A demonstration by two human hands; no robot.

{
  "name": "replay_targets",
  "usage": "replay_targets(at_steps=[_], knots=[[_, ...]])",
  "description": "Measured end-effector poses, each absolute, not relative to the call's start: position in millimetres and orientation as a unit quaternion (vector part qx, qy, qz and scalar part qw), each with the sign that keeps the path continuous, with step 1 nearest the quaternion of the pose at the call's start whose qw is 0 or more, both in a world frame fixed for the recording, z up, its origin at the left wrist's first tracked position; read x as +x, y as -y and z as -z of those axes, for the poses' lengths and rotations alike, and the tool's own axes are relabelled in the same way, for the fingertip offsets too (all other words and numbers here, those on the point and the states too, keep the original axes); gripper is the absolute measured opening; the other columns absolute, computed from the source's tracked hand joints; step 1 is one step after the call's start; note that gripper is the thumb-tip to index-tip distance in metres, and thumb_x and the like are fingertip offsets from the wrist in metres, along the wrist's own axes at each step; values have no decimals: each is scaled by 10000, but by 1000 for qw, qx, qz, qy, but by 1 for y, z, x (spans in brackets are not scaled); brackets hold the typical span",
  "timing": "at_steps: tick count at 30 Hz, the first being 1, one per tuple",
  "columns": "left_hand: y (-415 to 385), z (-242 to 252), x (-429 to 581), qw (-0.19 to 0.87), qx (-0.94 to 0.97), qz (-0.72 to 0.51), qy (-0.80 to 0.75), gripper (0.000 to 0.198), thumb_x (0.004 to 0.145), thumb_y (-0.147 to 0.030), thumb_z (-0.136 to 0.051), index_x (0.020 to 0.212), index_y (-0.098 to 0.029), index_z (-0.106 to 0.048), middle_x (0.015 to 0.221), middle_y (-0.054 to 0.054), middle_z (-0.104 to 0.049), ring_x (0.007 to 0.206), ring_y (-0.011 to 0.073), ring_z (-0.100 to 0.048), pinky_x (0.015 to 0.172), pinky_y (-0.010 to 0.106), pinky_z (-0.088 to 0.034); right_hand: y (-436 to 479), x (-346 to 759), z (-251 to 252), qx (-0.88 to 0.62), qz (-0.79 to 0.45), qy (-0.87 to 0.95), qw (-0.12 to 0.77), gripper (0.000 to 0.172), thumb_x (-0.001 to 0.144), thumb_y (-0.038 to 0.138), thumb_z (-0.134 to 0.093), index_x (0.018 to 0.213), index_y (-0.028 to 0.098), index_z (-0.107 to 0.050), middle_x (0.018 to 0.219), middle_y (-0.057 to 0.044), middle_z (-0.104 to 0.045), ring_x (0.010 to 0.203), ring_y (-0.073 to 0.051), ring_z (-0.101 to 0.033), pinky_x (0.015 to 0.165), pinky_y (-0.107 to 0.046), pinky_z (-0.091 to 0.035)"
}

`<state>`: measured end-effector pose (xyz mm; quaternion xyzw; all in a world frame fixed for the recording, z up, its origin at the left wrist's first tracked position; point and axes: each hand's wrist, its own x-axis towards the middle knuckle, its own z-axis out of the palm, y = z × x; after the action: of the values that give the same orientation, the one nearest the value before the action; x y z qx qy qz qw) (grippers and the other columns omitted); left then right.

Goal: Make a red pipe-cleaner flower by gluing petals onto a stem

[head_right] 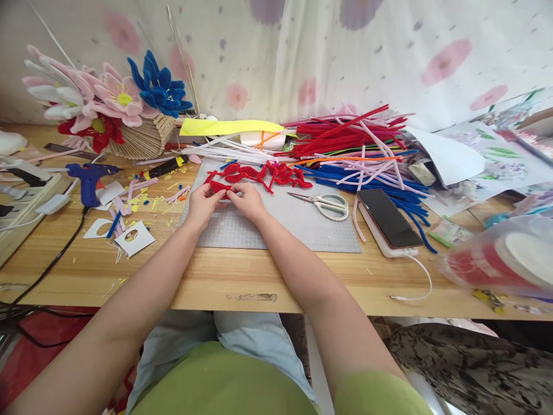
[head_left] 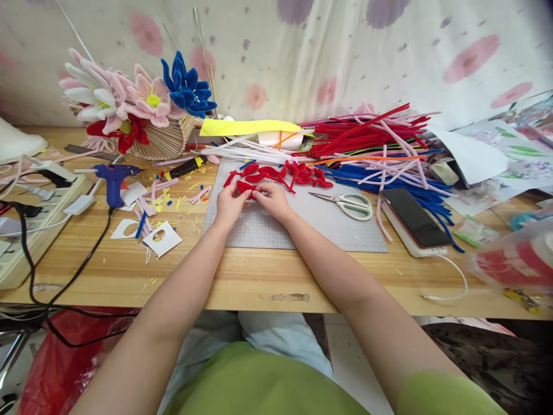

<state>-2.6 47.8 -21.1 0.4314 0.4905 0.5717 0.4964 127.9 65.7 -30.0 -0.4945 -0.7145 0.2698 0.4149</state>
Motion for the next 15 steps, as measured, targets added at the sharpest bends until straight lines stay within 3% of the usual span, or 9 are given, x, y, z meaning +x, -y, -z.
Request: replay_targets(at_steps=[6,15], knots=[[-50,22,0,504,410,-577,-494,252,547,-216,-739,760,-133,-632,714,12,-654,672,147,-624,516,244,-530,-64,124,36,-500,-188,699,475,108,764,212,-569,693,195,-647,802,-37,-672,854,-198,-555,850,-349,-416],[-47,21,5,496,410,-578,-501,199,586,-189,-702,764,-138,-627,729,21,-653,674,149,-623,503,242,-526,-66,124,38,-505,-154,707,470,118,781,204,-559,717,189,-658,789,-46,-669,844,-201,-549,818,-344,-423]])
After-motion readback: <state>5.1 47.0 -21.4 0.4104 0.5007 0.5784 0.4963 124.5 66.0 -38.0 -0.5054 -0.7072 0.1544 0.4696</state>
